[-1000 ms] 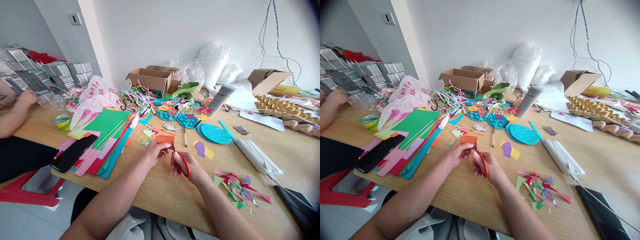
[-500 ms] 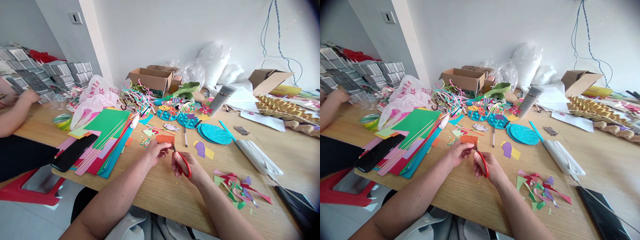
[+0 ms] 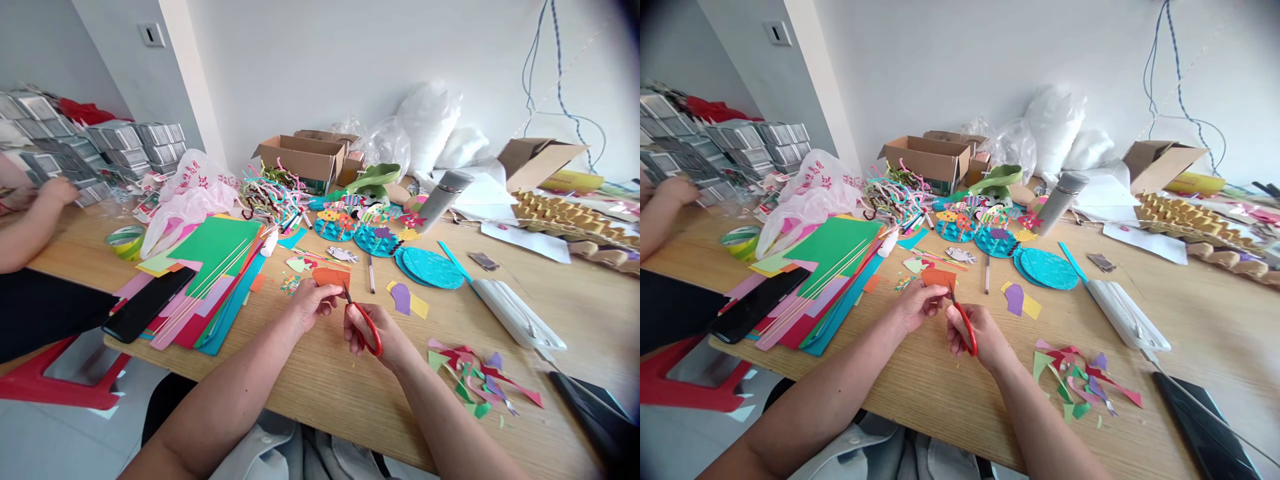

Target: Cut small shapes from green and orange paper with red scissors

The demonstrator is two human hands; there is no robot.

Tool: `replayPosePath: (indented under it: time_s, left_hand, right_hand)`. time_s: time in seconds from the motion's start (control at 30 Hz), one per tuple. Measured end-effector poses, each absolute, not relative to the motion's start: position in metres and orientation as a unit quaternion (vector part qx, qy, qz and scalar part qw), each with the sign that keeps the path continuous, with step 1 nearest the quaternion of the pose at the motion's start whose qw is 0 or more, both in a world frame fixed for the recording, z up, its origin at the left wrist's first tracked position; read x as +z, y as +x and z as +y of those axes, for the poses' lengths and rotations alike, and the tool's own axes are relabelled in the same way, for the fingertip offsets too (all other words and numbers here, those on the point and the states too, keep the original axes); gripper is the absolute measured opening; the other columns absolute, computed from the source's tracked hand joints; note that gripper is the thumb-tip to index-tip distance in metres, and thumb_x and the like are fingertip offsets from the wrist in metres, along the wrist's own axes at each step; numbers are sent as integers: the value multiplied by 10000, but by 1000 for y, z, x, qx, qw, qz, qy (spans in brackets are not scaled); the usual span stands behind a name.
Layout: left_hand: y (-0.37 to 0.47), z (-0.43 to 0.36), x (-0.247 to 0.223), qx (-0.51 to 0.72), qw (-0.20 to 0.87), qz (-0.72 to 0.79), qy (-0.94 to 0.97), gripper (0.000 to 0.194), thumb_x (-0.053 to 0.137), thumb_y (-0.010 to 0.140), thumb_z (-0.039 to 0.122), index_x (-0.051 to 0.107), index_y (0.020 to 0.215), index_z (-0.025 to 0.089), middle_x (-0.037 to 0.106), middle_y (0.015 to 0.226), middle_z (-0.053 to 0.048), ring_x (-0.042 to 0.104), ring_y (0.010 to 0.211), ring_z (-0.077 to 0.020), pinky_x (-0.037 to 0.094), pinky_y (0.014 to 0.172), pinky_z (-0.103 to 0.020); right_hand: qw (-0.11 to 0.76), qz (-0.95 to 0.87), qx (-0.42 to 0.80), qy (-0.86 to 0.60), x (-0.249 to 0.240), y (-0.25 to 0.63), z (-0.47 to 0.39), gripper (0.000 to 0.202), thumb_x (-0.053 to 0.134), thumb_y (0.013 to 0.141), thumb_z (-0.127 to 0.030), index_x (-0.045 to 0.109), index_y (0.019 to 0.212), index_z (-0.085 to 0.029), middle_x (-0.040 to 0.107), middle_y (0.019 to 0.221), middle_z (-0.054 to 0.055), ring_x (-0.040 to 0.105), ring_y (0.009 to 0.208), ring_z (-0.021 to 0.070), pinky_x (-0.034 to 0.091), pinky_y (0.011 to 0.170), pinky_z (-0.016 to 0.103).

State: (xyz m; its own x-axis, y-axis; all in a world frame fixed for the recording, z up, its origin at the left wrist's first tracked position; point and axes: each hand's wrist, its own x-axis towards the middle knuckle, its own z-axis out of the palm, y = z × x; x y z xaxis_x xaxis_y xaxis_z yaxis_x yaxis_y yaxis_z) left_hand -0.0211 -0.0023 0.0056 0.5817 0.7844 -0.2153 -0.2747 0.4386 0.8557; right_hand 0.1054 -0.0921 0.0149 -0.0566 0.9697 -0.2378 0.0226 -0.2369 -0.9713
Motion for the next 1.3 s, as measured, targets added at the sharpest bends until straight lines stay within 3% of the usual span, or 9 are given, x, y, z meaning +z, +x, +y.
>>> replayPosePath:
  time_s: [0.7,1.3]
  left_hand:
    - [-22,-2,6,325,786,318,419,220,698,583,272,639,733,124,625,687,-38,490,489,-64,238,387,-179]
    - [-22,-4,8,316,785,319,426,209,697,586,278,640,723,132,611,676,-23,474,484,-57,234,394,-187]
  right_hand:
    - [406,-451,567,-557,19,105,-91,512,589,693,-657,504,598,-161,571,511,-3,531,373,98,395,351,196]
    - [409,-475,562,-539,18,107,-92,487,551,765,-614,536,626,-148,578,553,10,554,427,104,417,406,203]
